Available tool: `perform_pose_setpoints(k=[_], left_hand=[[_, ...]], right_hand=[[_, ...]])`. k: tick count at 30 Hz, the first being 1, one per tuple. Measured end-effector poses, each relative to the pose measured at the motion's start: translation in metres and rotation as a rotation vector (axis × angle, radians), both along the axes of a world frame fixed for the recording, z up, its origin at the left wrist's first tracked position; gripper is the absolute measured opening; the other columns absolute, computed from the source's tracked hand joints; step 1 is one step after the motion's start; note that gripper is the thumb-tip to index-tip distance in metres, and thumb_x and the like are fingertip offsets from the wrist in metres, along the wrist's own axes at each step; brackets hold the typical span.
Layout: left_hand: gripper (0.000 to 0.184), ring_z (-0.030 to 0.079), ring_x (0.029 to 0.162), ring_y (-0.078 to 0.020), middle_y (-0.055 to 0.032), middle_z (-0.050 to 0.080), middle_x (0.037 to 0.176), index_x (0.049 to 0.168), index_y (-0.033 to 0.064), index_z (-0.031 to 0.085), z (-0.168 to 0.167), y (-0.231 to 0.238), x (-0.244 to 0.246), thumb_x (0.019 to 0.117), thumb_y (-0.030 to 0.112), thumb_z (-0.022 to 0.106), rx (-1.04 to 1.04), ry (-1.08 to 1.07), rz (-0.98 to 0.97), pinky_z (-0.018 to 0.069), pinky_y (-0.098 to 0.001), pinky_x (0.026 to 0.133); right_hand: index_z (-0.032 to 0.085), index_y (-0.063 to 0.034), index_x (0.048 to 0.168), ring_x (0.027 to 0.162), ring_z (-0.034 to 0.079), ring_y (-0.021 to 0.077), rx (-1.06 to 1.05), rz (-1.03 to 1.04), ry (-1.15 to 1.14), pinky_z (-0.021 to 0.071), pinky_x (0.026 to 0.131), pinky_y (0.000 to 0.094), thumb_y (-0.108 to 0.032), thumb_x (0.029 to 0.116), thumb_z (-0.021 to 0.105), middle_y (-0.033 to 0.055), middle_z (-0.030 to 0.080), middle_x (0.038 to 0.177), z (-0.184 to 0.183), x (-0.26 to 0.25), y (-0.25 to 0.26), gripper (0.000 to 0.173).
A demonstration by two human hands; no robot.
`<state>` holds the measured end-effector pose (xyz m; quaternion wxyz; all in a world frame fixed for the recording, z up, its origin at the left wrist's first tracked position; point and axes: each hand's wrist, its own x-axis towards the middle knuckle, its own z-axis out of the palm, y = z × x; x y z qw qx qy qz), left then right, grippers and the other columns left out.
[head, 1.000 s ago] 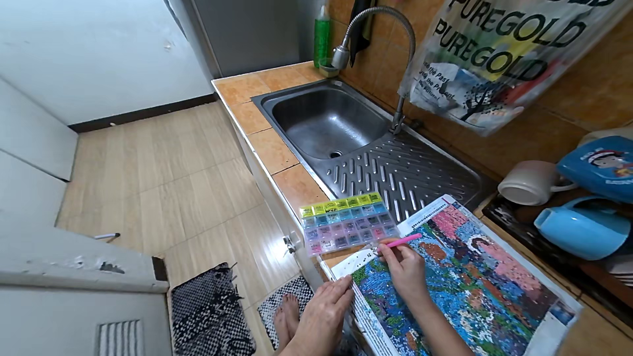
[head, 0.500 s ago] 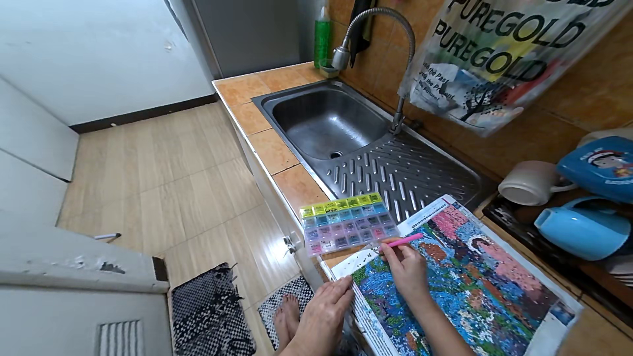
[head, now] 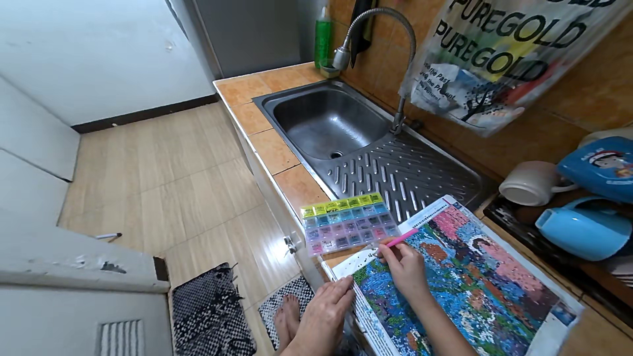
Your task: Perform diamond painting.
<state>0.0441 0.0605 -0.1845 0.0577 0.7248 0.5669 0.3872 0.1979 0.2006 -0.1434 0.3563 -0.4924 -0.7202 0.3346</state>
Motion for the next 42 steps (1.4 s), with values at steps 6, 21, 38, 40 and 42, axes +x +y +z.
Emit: perform_pose_setpoints(k=[6, 21, 38, 40, 42], left_hand=[[0.03, 0.072, 0.111, -0.0296, -0.0172, 0.072, 0.125, 0.104, -0.0008, 0.076, -0.003, 0.0, 0.0, 0.0811, -0.01, 0.058, 0.001, -0.009, -0.005, 0.0563, -0.0393, 0.097], [0.031, 0.072, 0.112, -0.029, -0.0162, 0.072, 0.125, 0.104, -0.0002, 0.076, -0.003, 0.0, 0.0, 0.0815, -0.011, 0.058, 0.003, -0.015, -0.004, 0.056, -0.04, 0.098], [0.032, 0.072, 0.112, -0.0258, -0.0142, 0.072, 0.125, 0.105, 0.0023, 0.076, -0.005, 0.004, -0.003, 0.0818, -0.011, 0.057, 0.02, 0.027, 0.015, 0.0556, -0.039, 0.098], [0.033, 0.072, 0.112, -0.0256, -0.0144, 0.072, 0.126, 0.105, 0.0021, 0.075, -0.005, 0.005, -0.003, 0.0809, -0.011, 0.057, 0.025, 0.033, 0.011, 0.0552, -0.0384, 0.098], [0.033, 0.072, 0.112, -0.0248, -0.0142, 0.072, 0.126, 0.105, 0.0026, 0.075, -0.005, 0.006, -0.004, 0.0805, -0.011, 0.057, 0.03, 0.042, 0.009, 0.0551, -0.0377, 0.098]], right_hand=[[0.065, 0.0071, 0.102, 0.071, 0.069, 0.0068, -0.186, -0.075, 0.225, 0.0593, 0.068, 0.0216, -0.003, 0.0974, 0.057, 0.0052, 0.069, 0.082, 0.016, 0.018, -0.015, 0.014], [0.06, -0.0003, 0.1, 0.067, 0.072, 0.0108, -0.525, -0.168, 0.449, 0.0623, 0.066, 0.0257, 0.004, 0.1005, 0.047, 0.0013, 0.072, 0.08, 0.024, 0.066, -0.071, 0.013], [0.059, -0.0015, 0.101, 0.069, 0.073, 0.0112, -0.599, -0.174, 0.454, 0.063, 0.068, 0.027, 0.005, 0.1024, 0.044, 0.0002, 0.073, 0.08, 0.026, 0.076, -0.078, 0.016], [0.058, -0.0021, 0.101, 0.069, 0.073, 0.0104, -0.589, -0.184, 0.459, 0.0627, 0.067, 0.0263, 0.004, 0.1031, 0.043, -0.0003, 0.073, 0.08, 0.026, 0.075, -0.078, 0.017], [0.058, -0.0016, 0.102, 0.069, 0.073, 0.0109, -0.587, -0.201, 0.471, 0.0629, 0.067, 0.0269, 0.003, 0.1036, 0.043, 0.0002, 0.073, 0.081, 0.028, 0.072, -0.077, 0.016]])
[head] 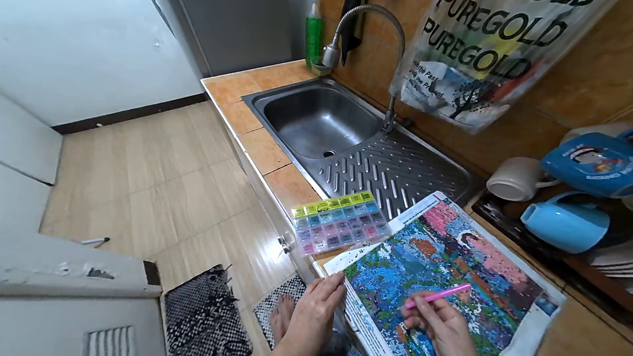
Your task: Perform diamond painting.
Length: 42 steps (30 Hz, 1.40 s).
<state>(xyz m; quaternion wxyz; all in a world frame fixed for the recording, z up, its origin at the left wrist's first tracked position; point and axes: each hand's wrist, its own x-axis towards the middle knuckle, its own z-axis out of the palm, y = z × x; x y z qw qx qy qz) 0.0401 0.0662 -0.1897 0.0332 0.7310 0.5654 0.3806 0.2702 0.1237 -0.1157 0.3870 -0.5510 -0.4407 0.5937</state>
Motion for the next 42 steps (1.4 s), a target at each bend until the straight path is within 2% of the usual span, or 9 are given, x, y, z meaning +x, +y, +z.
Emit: perform_pose_setpoints(k=[7, 10, 13, 15, 18, 28, 42], left_hand=[[0.032, 0.071, 0.113, -0.0243, -0.0138, 0.072, 0.126, 0.106, 0.0026, 0.076, -0.002, 0.0, -0.001, 0.0821, -0.01, 0.057, 0.006, 0.02, -0.003, 0.0541, -0.0373, 0.1], [0.036, 0.071, 0.115, -0.026, -0.0145, 0.071, 0.127, 0.109, 0.0017, 0.075, -0.001, -0.002, -0.002, 0.0804, -0.011, 0.058, -0.017, 0.019, -0.021, 0.0543, -0.0393, 0.101], [0.035, 0.071, 0.114, -0.0253, -0.0142, 0.072, 0.126, 0.109, 0.0025, 0.076, -0.002, -0.002, -0.001, 0.0814, -0.01, 0.057, -0.003, 0.017, -0.013, 0.0538, -0.0381, 0.101], [0.035, 0.071, 0.115, -0.0253, -0.0144, 0.072, 0.126, 0.108, 0.0022, 0.076, -0.003, -0.002, -0.002, 0.0819, -0.01, 0.056, 0.005, 0.019, -0.016, 0.0532, -0.0375, 0.102], [0.035, 0.071, 0.115, -0.0251, -0.0143, 0.072, 0.124, 0.109, 0.002, 0.076, -0.003, -0.002, -0.002, 0.0832, -0.009, 0.055, 0.016, 0.028, -0.018, 0.0529, -0.0371, 0.102], [0.037, 0.07, 0.118, -0.0254, -0.0123, 0.073, 0.124, 0.112, 0.0024, 0.075, -0.001, -0.005, 0.0, 0.0823, -0.009, 0.057, 0.003, 0.043, -0.021, 0.0531, -0.0376, 0.103], [0.038, 0.069, 0.118, -0.0254, -0.0119, 0.073, 0.124, 0.112, 0.0021, 0.075, -0.002, -0.004, 0.0, 0.0813, -0.011, 0.057, 0.007, 0.044, -0.016, 0.053, -0.0375, 0.103]], right_hand=[[0.058, 0.0002, 0.104, 0.07, 0.072, 0.0117, 0.042, -0.026, 0.035, 0.0628, 0.066, 0.0263, 0.004, 0.101, 0.047, 0.0023, 0.072, 0.084, 0.003, -0.02, 0.012, 0.012], [0.058, 0.002, 0.105, 0.071, 0.072, 0.0108, 0.146, 0.008, 0.012, 0.063, 0.067, 0.0258, 0.004, 0.0993, 0.049, 0.0017, 0.071, 0.085, -0.002, -0.026, 0.018, 0.011], [0.06, 0.0045, 0.106, 0.073, 0.071, 0.0061, 0.312, 0.037, -0.088, 0.0614, 0.068, 0.0216, -0.001, 0.097, 0.053, 0.0004, 0.07, 0.087, -0.01, -0.035, 0.025, 0.012], [0.063, 0.0084, 0.106, 0.076, 0.07, 0.0033, 0.445, 0.061, -0.193, 0.0595, 0.07, 0.0186, -0.004, 0.0961, 0.056, 0.0037, 0.07, 0.089, -0.015, -0.042, 0.034, 0.017], [0.068, 0.0104, 0.103, 0.076, 0.069, 0.0064, 0.571, 0.082, -0.314, 0.0582, 0.071, 0.02, -0.006, 0.0954, 0.058, 0.0113, 0.071, 0.09, -0.019, -0.055, 0.049, 0.021], [0.071, 0.0071, 0.101, 0.075, 0.07, 0.0161, 0.635, 0.172, -0.457, 0.0586, 0.072, 0.03, -0.01, 0.0967, 0.06, 0.0154, 0.072, 0.09, -0.035, -0.073, 0.077, 0.021], [0.072, 0.0059, 0.1, 0.077, 0.071, 0.0179, 0.656, 0.17, -0.476, 0.059, 0.074, 0.0316, -0.009, 0.0955, 0.061, 0.0149, 0.073, 0.091, -0.039, -0.071, 0.078, 0.019]])
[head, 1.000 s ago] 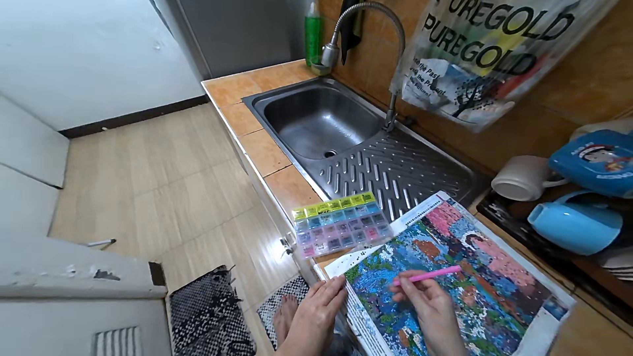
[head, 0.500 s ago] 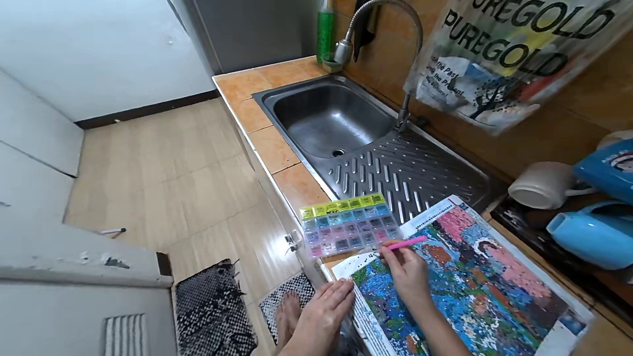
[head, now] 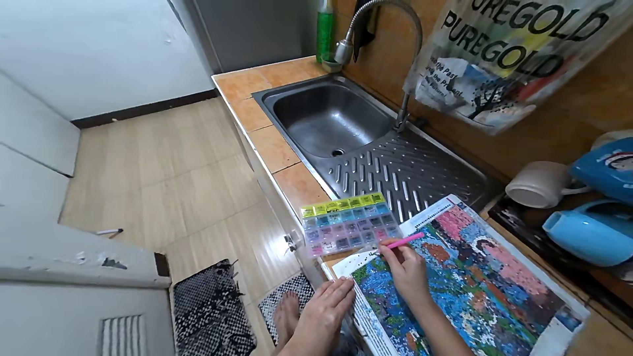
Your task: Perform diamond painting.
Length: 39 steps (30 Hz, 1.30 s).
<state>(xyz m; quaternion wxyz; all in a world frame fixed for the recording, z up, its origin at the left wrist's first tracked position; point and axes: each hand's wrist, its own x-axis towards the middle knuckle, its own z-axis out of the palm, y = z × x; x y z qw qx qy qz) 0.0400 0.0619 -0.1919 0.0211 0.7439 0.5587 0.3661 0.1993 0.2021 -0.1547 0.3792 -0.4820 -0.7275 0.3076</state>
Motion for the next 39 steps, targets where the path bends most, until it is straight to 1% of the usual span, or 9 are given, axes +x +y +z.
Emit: perform_pose_setpoints(k=[11, 21, 25, 29, 39], left_hand=[[0.038, 0.069, 0.119, -0.0261, -0.012, 0.073, 0.125, 0.113, 0.0019, 0.075, 0.0005, -0.0008, 0.0004, 0.0825, -0.011, 0.056, -0.015, -0.01, -0.003, 0.0528, -0.0381, 0.103], [0.037, 0.069, 0.118, -0.0254, -0.0114, 0.073, 0.124, 0.111, 0.0031, 0.075, -0.0009, 0.0003, -0.0003, 0.0823, -0.01, 0.056, -0.008, -0.011, 0.001, 0.0529, -0.0371, 0.103], [0.037, 0.069, 0.119, -0.025, -0.0111, 0.073, 0.124, 0.111, 0.0033, 0.075, -0.0019, 0.0003, -0.0005, 0.0827, -0.011, 0.056, -0.003, -0.011, -0.003, 0.0524, -0.0369, 0.103], [0.039, 0.069, 0.119, -0.0264, -0.0121, 0.073, 0.124, 0.112, 0.0023, 0.075, 0.0009, 0.0004, -0.0017, 0.081, -0.011, 0.057, -0.023, -0.013, -0.019, 0.053, -0.0386, 0.103], [0.039, 0.069, 0.118, -0.0261, -0.0122, 0.073, 0.124, 0.112, 0.0028, 0.075, 0.0003, 0.0005, -0.0017, 0.0811, -0.011, 0.057, -0.015, -0.014, -0.017, 0.0532, -0.0386, 0.102]], right_hand=[[0.072, 0.0052, 0.098, 0.075, 0.07, 0.0158, 0.006, -0.004, -0.003, 0.058, 0.072, 0.0291, -0.01, 0.0957, 0.061, 0.0139, 0.072, 0.089, -0.0006, -0.0005, 0.0005, 0.02], [0.072, 0.0046, 0.096, 0.071, 0.067, 0.0153, 0.032, 0.005, -0.031, 0.0563, 0.069, 0.0297, -0.011, 0.0936, 0.06, 0.0129, 0.071, 0.084, -0.0004, -0.0009, 0.0, 0.02], [0.072, 0.0042, 0.097, 0.071, 0.067, 0.0138, 0.023, -0.001, -0.034, 0.0559, 0.069, 0.0282, -0.011, 0.0943, 0.06, 0.0119, 0.071, 0.086, 0.0006, -0.002, -0.0001, 0.02], [0.072, 0.0046, 0.099, 0.072, 0.069, 0.0168, 0.013, 0.001, -0.019, 0.0582, 0.07, 0.0317, -0.011, 0.0949, 0.06, 0.0135, 0.072, 0.086, -0.0008, -0.0014, 0.0013, 0.02], [0.072, 0.0043, 0.1, 0.073, 0.069, 0.0149, -0.005, -0.012, -0.001, 0.0581, 0.071, 0.0295, -0.011, 0.0958, 0.061, 0.0124, 0.072, 0.087, 0.0, -0.0025, 0.0017, 0.019]])
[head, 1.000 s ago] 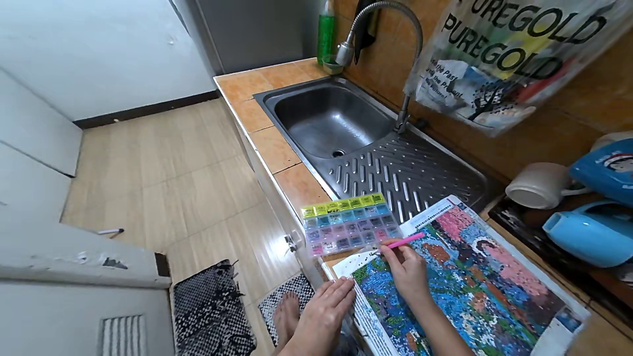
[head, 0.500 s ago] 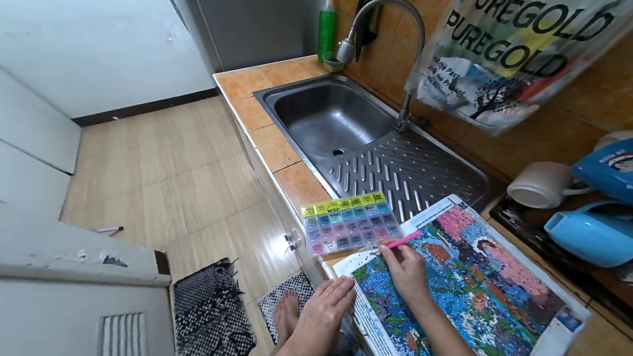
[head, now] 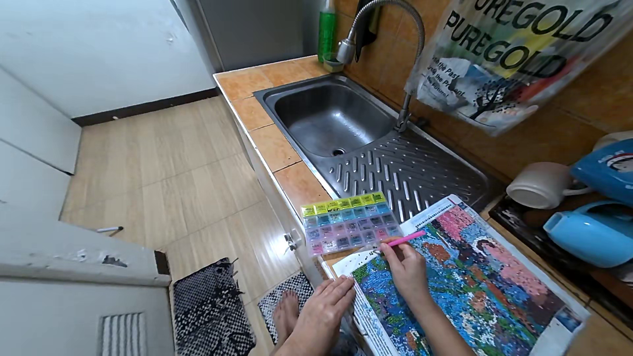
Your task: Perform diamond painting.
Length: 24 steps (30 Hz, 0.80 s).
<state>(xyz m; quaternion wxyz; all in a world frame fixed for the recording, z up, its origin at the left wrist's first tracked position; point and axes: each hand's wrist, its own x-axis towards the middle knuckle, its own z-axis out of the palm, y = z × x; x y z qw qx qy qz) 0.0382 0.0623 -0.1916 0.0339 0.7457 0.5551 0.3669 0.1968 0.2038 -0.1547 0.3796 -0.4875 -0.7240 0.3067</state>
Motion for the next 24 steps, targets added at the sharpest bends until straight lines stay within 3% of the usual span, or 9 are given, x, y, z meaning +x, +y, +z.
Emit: perform_pose_setpoints(k=[9, 13, 16, 24], left_hand=[[0.038, 0.069, 0.118, -0.0256, -0.0117, 0.073, 0.124, 0.112, 0.0028, 0.075, -0.001, 0.001, 0.0, 0.0818, -0.011, 0.056, 0.003, -0.001, 0.002, 0.0531, -0.0377, 0.103], [0.038, 0.069, 0.118, -0.0259, -0.0117, 0.073, 0.124, 0.112, 0.0028, 0.075, 0.0, 0.001, 0.0, 0.0817, -0.011, 0.056, 0.001, 0.001, 0.0, 0.0535, -0.0377, 0.102], [0.038, 0.069, 0.118, -0.0256, -0.0114, 0.073, 0.125, 0.112, 0.0028, 0.075, 0.001, 0.0, 0.0, 0.082, -0.011, 0.057, -0.003, -0.001, 0.006, 0.0534, -0.0381, 0.102], [0.037, 0.069, 0.119, -0.0275, -0.0125, 0.072, 0.125, 0.111, 0.002, 0.075, 0.0, 0.0, 0.0, 0.0826, -0.012, 0.057, -0.019, -0.031, -0.006, 0.054, -0.0405, 0.102]], right_hand=[[0.074, 0.0056, 0.093, 0.076, 0.07, 0.0232, 0.138, 0.035, -0.098, 0.0586, 0.073, 0.0376, -0.009, 0.0941, 0.062, 0.017, 0.072, 0.088, -0.002, -0.002, -0.001, 0.019], [0.074, 0.0037, 0.091, 0.077, 0.07, 0.0213, 0.223, 0.038, -0.126, 0.0586, 0.073, 0.0338, -0.009, 0.0929, 0.061, 0.0153, 0.073, 0.09, -0.004, -0.003, -0.001, 0.018], [0.073, 0.006, 0.097, 0.074, 0.07, 0.0218, 0.116, 0.014, -0.064, 0.0586, 0.071, 0.0355, -0.009, 0.0947, 0.061, 0.0167, 0.072, 0.089, 0.0, -0.001, -0.001, 0.019], [0.064, 0.0079, 0.104, 0.075, 0.069, 0.0053, -0.204, -0.078, 0.23, 0.0585, 0.07, 0.0203, -0.003, 0.0963, 0.057, 0.0057, 0.069, 0.088, 0.028, 0.018, -0.018, 0.015]])
